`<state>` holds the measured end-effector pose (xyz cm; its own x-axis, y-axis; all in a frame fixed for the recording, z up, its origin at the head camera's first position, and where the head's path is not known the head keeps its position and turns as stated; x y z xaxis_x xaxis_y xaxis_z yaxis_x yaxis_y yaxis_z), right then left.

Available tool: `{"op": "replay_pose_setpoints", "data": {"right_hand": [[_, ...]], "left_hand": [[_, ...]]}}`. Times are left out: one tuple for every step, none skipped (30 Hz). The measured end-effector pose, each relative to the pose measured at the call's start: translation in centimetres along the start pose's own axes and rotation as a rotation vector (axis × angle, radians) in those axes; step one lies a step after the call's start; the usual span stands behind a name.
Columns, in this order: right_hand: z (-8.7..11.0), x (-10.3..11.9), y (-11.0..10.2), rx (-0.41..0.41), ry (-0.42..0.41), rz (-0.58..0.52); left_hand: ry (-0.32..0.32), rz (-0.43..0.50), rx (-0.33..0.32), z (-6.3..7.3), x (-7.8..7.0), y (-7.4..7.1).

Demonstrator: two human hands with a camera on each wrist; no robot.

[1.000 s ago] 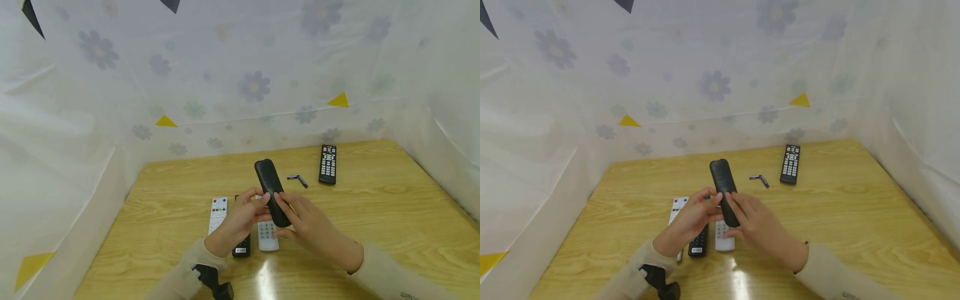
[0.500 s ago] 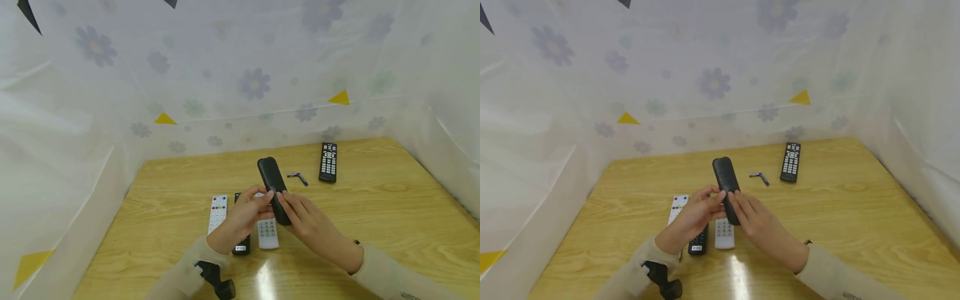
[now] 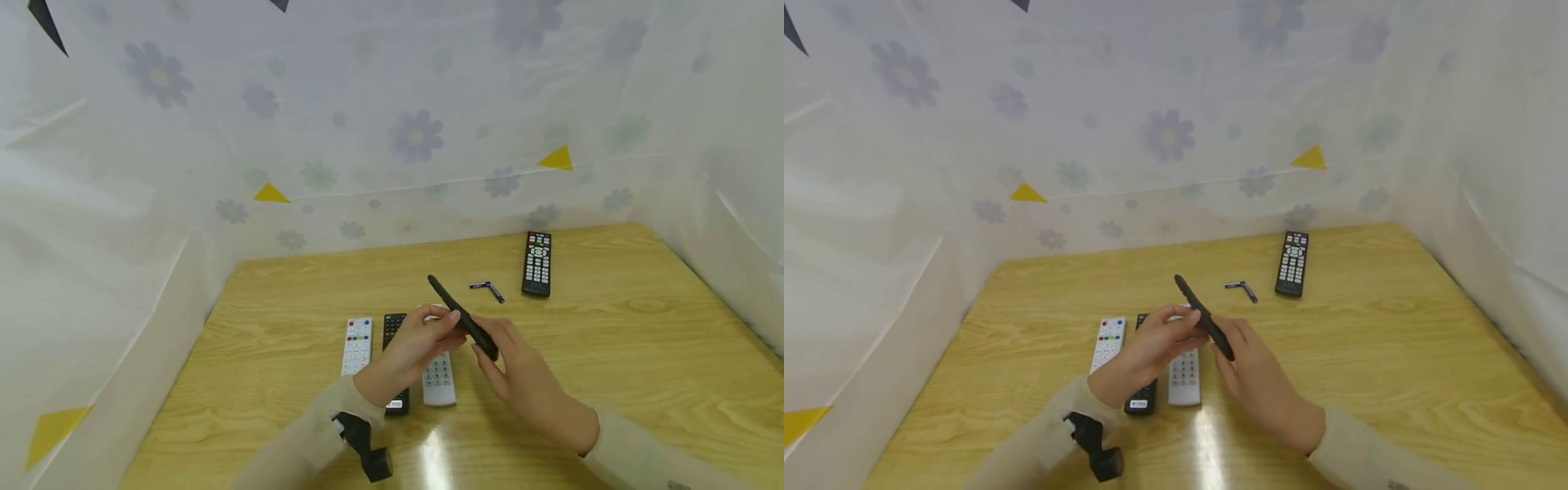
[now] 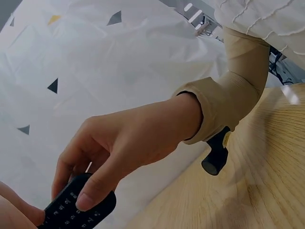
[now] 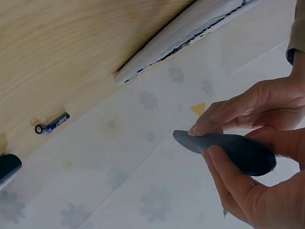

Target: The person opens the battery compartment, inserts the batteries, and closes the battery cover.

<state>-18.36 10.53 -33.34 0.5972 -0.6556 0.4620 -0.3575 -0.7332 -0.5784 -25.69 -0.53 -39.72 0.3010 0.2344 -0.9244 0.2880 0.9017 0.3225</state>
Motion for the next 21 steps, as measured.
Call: {"op": "replay_pose_setpoints", "data": {"right_hand": [[0.0,-0.5,0.0,0.016,0.051,-0.013],[-0.1,-1.1,0.0,0.036,0.109,-0.028],[-0.1,-1.6,0.1,0.057,0.167,-0.043],[-0.1,-2.2,0.2,0.081,0.222,-0.068],[-0.1,-2.8,0.4,0.111,0.282,-0.099],[-0.1,-3.5,0.6,0.146,0.349,-0.141],[0.0,-4.2,0.9,0.185,0.418,-0.189],[0.1,-4.9,1.1,0.222,0.479,-0.228],[0.2,-5.5,1.4,0.259,0.540,-0.264],[0.5,-6.2,1.7,0.297,0.603,-0.296],[0.8,-6.8,2.0,0.335,0.660,-0.315],[1.2,-7.3,2.3,0.372,0.711,-0.329],[1.5,-7.8,2.6,0.411,0.743,-0.342],[1.9,-8.2,3.0,0.448,0.777,-0.355],[2.3,-8.6,3.4,0.483,0.807,-0.366],[2.6,-8.9,3.7,0.516,0.828,-0.380],[2.9,-9.1,4.0,0.547,0.841,-0.387],[3.1,-9.3,4.3,0.576,0.850,-0.395],[3.4,-9.5,4.6,0.601,0.857,-0.398],[3.6,-9.6,4.8,0.622,0.867,-0.392],[3.7,-9.8,5.0,0.640,0.863,-0.379]], "left_hand": [[0.001,0.002,-0.009,-0.1,0.1,-0.1],[0.003,-0.004,-0.017,-0.1,0.2,-0.1],[0.004,-0.012,-0.022,-0.1,0.3,-0.2],[0.005,-0.022,-0.026,-0.1,0.5,-0.3],[0.002,-0.032,-0.030,-0.1,0.7,-0.3],[0.000,-0.047,-0.028,0.0,0.9,-0.4],[-0.003,-0.066,-0.025,0.0,1.2,-0.4],[-0.009,-0.087,-0.018,0.1,1.4,-0.4],[-0.017,-0.099,-0.008,0.2,1.6,-0.4],[-0.023,-0.114,0.001,0.3,1.9,-0.4],[-0.034,-0.134,0.009,0.5,2.1,-0.4],[-0.039,-0.163,0.021,0.6,2.3,-0.3],[-0.045,-0.189,0.030,0.7,2.5,-0.3],[-0.049,-0.209,0.039,0.8,2.7,-0.2],[-0.053,-0.227,0.047,0.9,2.9,-0.1],[-0.059,-0.250,0.054,1.0,3.1,-0.1],[-0.062,-0.267,0.062,1.1,3.3,0.0],[-0.064,-0.272,0.070,1.1,3.5,0.2],[-0.074,-0.275,0.077,1.2,3.7,0.3],[-0.086,-0.279,0.086,1.2,3.9,0.4],[-0.099,-0.286,0.094,1.2,4.2,0.5]]}}
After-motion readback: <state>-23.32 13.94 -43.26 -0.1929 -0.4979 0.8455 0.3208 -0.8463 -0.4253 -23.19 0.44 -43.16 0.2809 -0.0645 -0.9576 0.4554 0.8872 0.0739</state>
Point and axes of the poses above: each hand's wrist, its own z-axis away from the middle knuckle, its own y-axis out of the palm, x = y × z, the point moved 9 cm from there along -z, towards the middle knuckle, and after that the axes turned 7 degrees about y, right-handed, at the moved point
